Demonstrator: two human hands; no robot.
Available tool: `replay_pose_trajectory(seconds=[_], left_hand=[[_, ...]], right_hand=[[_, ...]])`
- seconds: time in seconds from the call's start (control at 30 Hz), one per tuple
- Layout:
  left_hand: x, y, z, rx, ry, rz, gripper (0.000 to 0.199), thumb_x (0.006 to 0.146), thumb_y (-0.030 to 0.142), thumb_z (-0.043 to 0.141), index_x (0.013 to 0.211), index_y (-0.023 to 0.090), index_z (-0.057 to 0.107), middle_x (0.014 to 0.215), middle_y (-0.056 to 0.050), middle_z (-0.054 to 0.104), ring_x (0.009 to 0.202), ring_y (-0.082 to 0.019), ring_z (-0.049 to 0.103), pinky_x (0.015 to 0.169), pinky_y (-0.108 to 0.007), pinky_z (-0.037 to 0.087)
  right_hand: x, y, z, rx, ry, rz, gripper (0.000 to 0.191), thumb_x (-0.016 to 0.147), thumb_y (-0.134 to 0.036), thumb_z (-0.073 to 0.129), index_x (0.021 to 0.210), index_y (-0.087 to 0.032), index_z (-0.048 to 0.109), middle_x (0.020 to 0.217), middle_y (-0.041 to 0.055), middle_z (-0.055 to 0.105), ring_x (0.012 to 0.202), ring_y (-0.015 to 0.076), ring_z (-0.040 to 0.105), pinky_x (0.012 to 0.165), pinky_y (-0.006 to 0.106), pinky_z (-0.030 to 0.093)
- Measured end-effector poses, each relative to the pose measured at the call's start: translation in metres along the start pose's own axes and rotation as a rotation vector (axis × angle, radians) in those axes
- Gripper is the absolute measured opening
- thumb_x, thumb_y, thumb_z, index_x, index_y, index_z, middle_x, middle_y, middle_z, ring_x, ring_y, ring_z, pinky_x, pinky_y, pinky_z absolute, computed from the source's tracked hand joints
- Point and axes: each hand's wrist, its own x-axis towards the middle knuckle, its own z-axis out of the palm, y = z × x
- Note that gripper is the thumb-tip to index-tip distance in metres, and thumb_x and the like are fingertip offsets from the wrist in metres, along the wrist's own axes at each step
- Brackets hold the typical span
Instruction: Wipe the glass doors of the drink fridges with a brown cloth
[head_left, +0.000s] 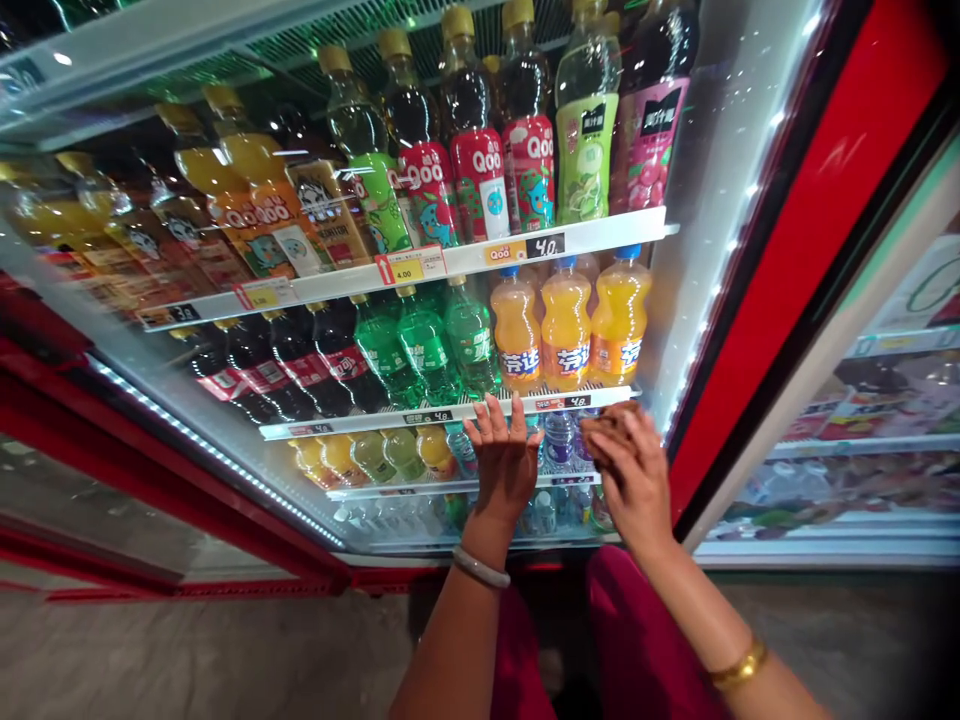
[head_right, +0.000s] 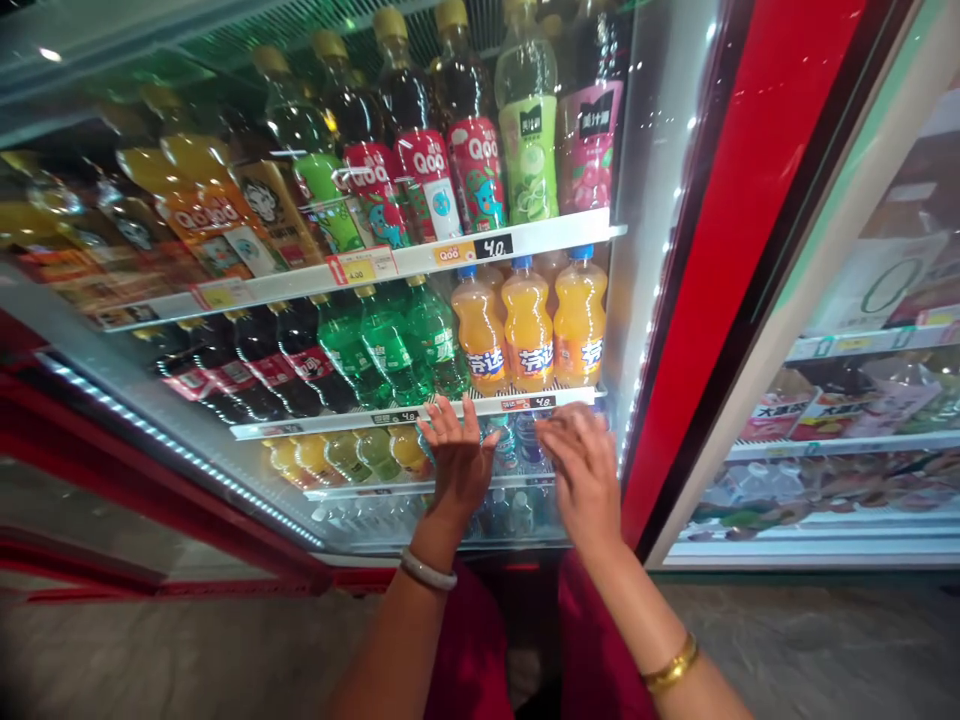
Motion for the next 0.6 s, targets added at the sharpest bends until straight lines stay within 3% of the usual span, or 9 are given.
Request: replay_pose_trajectory(seconds=[0.1,0.17,0.3,0.37,0.43,0.5,0.6], left_hand=[[0.002,0.002,0.001,-0.01,-0.001,-0.023,0.083,0.098,0.032,0.062,0.164,0.016,0.015,0.17,-0.024,0.007,0.158,-0.04,-0.004,0.123,-0.072,0.019],[0.002,0.004,0.0,-0.016,0.021,-0.024,0.086,0.099,0.031,0.06,0.165,0.018,0.006,0.17,-0.023,0.003,0.158,-0.039,-0.006,0.124,-0.072,0.018],[0.001,0.004,-0.002,-0.053,0.04,0.005,0.087,0.099,0.028,0.059,0.165,0.019,0.002,0.171,-0.02,-0.002,0.159,-0.039,-0.005,0.125,-0.071,0.017],[0.0,0.002,-0.003,-0.068,0.022,0.007,0.085,0.099,0.024,0.058,0.165,0.018,0.004,0.171,-0.02,-0.001,0.158,-0.04,-0.004,0.124,-0.071,0.017],[-0.001,0.002,-0.003,-0.083,0.017,-0.001,0.083,0.099,0.023,0.059,0.165,0.018,0.009,0.171,-0.021,0.003,0.158,-0.04,-0.003,0.125,-0.071,0.017],[-0.001,0.003,-0.003,-0.093,0.016,-0.022,0.081,0.098,0.026,0.061,0.165,0.019,0.015,0.171,-0.021,0.01,0.159,-0.039,-0.001,0.125,-0.071,0.016],[0.0,0.005,-0.002,-0.089,-0.024,-0.067,0.077,0.099,0.03,0.06,0.164,0.021,0.021,0.17,-0.02,0.016,0.159,-0.038,0.001,0.126,-0.071,0.015]], right_hand=[[0.031,-0.006,-0.008,-0.007,0.193,0.108,0.043,0.089,-0.011,0.06,0.128,-0.029,0.066,0.162,0.0073,0.039,0.153,0.037,0.033,0.121,0.073,0.027],[0.047,-0.021,0.001,-0.014,0.215,0.113,0.046,0.09,-0.011,0.058,0.132,-0.029,0.064,0.163,0.0072,0.037,0.154,0.0373,0.03,0.122,0.073,0.026],[0.037,-0.045,0.027,0.009,0.047,-0.011,0.058,0.092,-0.008,0.056,0.142,-0.037,0.055,0.162,0.0021,0.039,0.157,0.0321,0.026,0.124,0.066,0.032],[0.02,-0.041,0.032,0.041,-0.05,-0.086,0.06,0.093,-0.006,0.054,0.143,-0.039,0.053,0.158,0.0005,0.045,0.156,0.0289,0.029,0.125,0.063,0.035],[0.01,-0.031,0.026,0.055,-0.07,-0.097,0.058,0.093,-0.005,0.053,0.141,-0.038,0.056,0.158,0.0012,0.045,0.155,0.0294,0.03,0.125,0.064,0.033],[0.014,-0.02,0.015,0.049,0.013,-0.042,0.053,0.091,-0.006,0.056,0.136,-0.035,0.06,0.16,0.0028,0.042,0.156,0.0322,0.029,0.124,0.069,0.03],[0.042,-0.021,0.004,0.036,0.164,0.05,0.047,0.091,-0.009,0.058,0.132,-0.032,0.062,0.162,0.004,0.039,0.155,0.0347,0.03,0.123,0.073,0.025]])
